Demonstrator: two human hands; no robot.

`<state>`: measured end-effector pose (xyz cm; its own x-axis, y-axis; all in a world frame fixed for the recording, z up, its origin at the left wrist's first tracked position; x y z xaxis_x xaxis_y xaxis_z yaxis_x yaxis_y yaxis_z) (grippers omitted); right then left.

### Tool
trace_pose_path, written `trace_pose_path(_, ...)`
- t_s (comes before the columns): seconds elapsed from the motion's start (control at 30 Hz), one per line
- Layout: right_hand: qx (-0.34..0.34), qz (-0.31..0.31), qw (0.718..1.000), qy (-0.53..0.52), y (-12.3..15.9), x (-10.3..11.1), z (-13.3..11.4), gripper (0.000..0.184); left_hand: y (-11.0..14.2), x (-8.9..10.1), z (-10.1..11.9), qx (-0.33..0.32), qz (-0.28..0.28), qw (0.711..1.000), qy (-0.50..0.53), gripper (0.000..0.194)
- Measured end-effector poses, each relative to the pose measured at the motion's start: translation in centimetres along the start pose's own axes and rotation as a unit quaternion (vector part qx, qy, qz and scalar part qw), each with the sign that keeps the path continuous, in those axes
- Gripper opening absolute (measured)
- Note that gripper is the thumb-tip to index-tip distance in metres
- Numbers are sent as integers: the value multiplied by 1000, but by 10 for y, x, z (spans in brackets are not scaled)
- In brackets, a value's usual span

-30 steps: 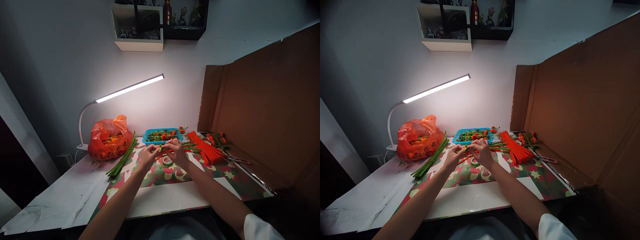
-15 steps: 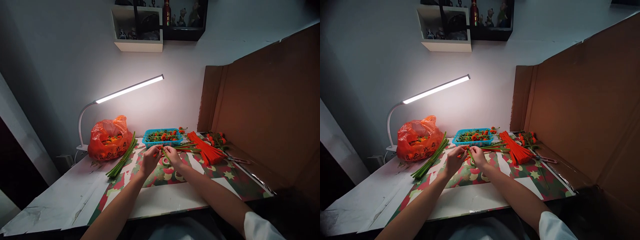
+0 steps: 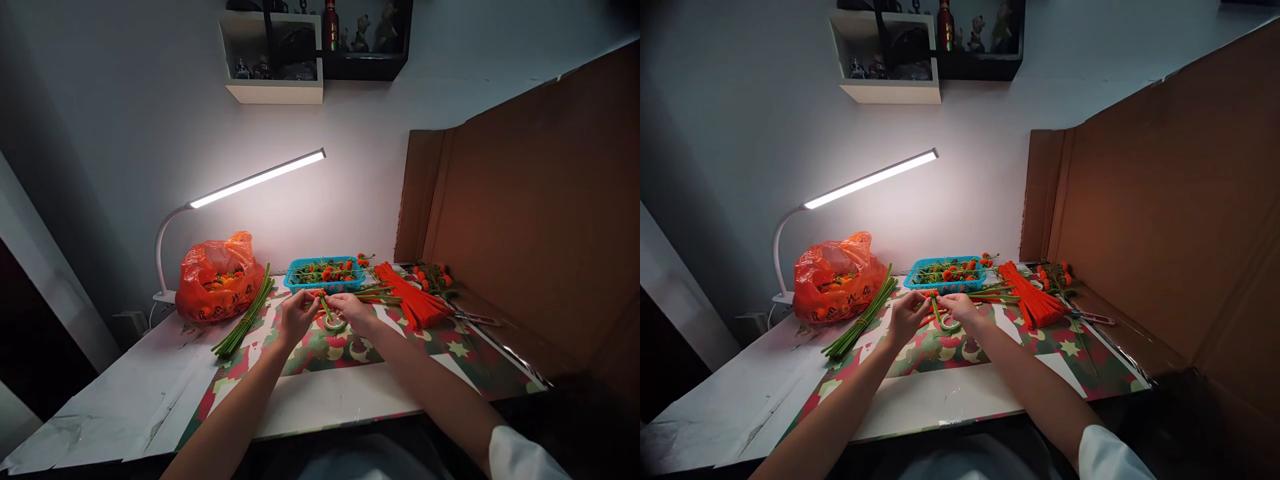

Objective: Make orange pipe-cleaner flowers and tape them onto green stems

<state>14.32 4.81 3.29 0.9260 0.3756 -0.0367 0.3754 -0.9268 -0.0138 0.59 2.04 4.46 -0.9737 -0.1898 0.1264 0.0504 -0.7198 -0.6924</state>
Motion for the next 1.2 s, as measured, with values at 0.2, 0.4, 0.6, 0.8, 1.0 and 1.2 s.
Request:
trace_pose_path(0.2, 22, 19, 1000, -3, -5, 3, 1, 31, 1, -4, 7, -1, -31, 1000, -4, 20)
trace_pose_path(0.4, -1, 40, 999, 24, -2, 8, -6, 23, 1, -6, 16, -64, -46, 995, -66, 16)
trace_pose_path(0.6, -122, -19, 992, 25, 1, 15, -2, 23, 2, -7, 18, -142, -112, 973, -145, 17)
trace_pose_path(0.8, -178, -62, 982, -17, 2, 18, 0, 14, 4, -8, 12, -150, -144, 967, -150, 17)
trace_pose_path(1.0, -184, -79, 979, -46, 2, 15, 3, 7, 4, -8, 13, -152, -142, 964, -163, 17)
trace_pose_path(1.2, -184, -83, 978, -57, 3, 15, 3, 6, 4, -9, 14, -129, -143, 970, -150, 17)
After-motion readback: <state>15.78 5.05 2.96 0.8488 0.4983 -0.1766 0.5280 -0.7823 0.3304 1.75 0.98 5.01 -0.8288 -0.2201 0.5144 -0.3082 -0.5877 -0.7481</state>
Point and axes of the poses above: each hand's wrist, its own y-axis away from the middle knuckle, its own x-axis out of the back of the hand, z = x × y, the point moved 4 cm from there along -y, towards the middle knuckle, and after that the axes turned 5 degrees about y, right-handed, at the moved point
